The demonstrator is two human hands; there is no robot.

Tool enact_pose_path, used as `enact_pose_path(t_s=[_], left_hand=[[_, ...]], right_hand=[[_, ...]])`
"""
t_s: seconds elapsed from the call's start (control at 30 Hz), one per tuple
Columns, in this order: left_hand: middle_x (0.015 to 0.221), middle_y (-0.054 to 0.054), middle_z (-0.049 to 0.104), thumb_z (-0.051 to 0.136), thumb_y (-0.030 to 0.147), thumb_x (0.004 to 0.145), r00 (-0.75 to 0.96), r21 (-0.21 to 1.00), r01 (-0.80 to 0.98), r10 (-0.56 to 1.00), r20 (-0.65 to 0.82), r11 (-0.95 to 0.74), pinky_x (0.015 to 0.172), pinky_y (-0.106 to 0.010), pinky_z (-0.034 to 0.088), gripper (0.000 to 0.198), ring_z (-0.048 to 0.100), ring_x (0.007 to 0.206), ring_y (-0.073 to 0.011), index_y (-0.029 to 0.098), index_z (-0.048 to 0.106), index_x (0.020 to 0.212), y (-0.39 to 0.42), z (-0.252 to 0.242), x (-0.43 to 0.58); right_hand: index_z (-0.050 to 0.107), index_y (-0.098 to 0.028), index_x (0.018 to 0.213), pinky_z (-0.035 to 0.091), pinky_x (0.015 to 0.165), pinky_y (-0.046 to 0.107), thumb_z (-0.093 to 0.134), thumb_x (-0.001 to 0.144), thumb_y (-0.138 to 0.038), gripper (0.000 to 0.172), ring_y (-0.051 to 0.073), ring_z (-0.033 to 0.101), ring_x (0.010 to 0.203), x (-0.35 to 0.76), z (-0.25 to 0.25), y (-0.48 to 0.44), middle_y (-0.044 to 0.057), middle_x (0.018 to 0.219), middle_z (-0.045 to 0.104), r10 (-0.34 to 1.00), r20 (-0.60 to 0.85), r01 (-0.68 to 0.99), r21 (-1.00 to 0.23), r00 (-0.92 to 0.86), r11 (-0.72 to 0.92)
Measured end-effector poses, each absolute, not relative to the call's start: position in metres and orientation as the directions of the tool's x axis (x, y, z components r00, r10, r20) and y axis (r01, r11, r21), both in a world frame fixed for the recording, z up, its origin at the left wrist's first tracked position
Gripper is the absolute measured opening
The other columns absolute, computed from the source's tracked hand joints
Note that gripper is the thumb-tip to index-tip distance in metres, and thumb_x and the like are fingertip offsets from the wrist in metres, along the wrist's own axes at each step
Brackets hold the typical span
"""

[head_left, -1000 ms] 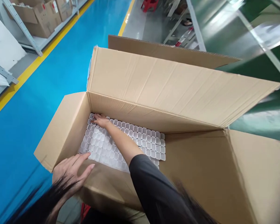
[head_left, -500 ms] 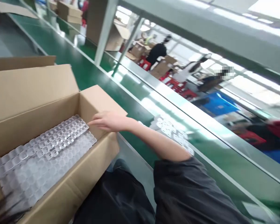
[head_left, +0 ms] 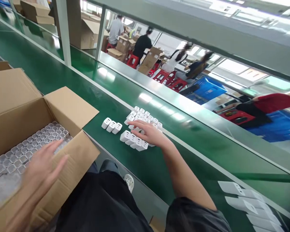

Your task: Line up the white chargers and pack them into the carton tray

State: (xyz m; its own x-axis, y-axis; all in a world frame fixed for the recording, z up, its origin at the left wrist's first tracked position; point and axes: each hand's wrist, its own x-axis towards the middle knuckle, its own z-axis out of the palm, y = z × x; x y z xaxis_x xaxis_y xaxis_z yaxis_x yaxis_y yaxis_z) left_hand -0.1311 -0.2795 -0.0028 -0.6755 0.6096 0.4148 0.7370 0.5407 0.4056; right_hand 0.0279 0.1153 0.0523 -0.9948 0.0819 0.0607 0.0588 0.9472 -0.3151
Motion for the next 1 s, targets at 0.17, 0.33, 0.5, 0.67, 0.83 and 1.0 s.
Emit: enact_pose_path(t_s=[0.17,0.33,0.5,0.67,0.83,1.0], left_hand=[[0.153,-0.011,0.046,0.064,0.053,0.09,-0.069,0.078,0.996,0.944,0.322,0.046,0.114,-0.044,0.037,0.066,0.044,0.138,-0.0305,0.028,0.044,0.147,-0.131,0.012,-0.152],[0.141,-0.014,0.056,0.073,0.059,0.079,0.11,0.247,0.957,0.979,0.173,-0.151,0.105,-0.042,0.038,0.071,0.048,0.133,-0.0335,0.028,0.053,0.14,-0.031,-0.01,-0.182],[0.09,-0.008,0.069,0.072,0.064,0.073,-0.117,0.576,0.817,0.976,0.183,-0.01,0.074,-0.029,0.044,0.056,0.064,0.092,-0.0254,0.023,0.067,0.111,-0.019,-0.027,-0.185],[0.102,-0.008,0.068,0.015,0.071,0.096,-0.473,0.841,0.538,0.846,0.245,0.057,0.066,-0.028,0.049,0.071,0.065,0.077,-0.0188,0.021,0.048,0.132,-0.056,-0.022,-0.168],[0.075,-0.003,0.066,0.039,0.085,0.083,-0.733,0.889,-0.387,0.667,-0.135,-0.245,0.055,-0.028,0.051,0.075,0.062,0.058,-0.0169,0.019,0.06,0.111,-0.113,-0.01,-0.148],[0.083,-0.004,0.07,0.052,0.081,0.081,-0.843,0.768,-0.47,0.479,-0.245,-0.434,0.06,-0.026,0.052,0.069,0.067,0.071,-0.0175,0.019,0.064,0.108,-0.179,-0.01,-0.148]], right_hand=[[0.058,-0.023,0.134,0.057,0.088,0.043,0.043,0.1,-0.039,0.04,0.024,0.069,0.099,0.023,0.043,0.113,0.011,0.128,0.065,0.024,0.093,-0.012,-0.365,-0.995,0.931],[0.057,-0.026,0.136,0.058,0.085,0.04,0.045,0.101,-0.035,0.038,0.022,0.067,0.098,0.03,0.032,0.114,0.008,0.123,0.067,0.051,0.184,-0.037,-0.443,-0.982,0.896],[0.057,-0.025,0.134,0.058,0.089,0.042,0.046,0.101,-0.034,0.035,0.024,0.067,0.107,0.036,0.02,0.116,0.009,0.125,0.066,0.074,0.229,-0.042,-0.466,-0.971,0.884],[0.047,-0.028,0.142,0.052,0.103,0.046,0.051,0.1,-0.036,0.043,0.025,0.058,0.124,0.018,0.039,0.097,0.011,0.137,0.057,-0.052,0.384,-0.218,-0.403,-0.922,0.889],[0.048,-0.022,0.14,0.053,0.099,0.047,0.06,0.095,-0.037,0.049,0.029,0.054,0.125,-0.037,0.063,0.047,0.016,0.146,0.048,-0.367,0.407,-0.459,-0.154,-0.836,0.875],[0.06,-0.015,0.115,0.054,0.092,0.047,0.063,0.087,-0.023,0.029,0.033,0.052,0.124,-0.097,0.068,-0.025,0.02,0.145,0.048,-0.59,0.36,-0.62,0.04,-0.723,0.784]])
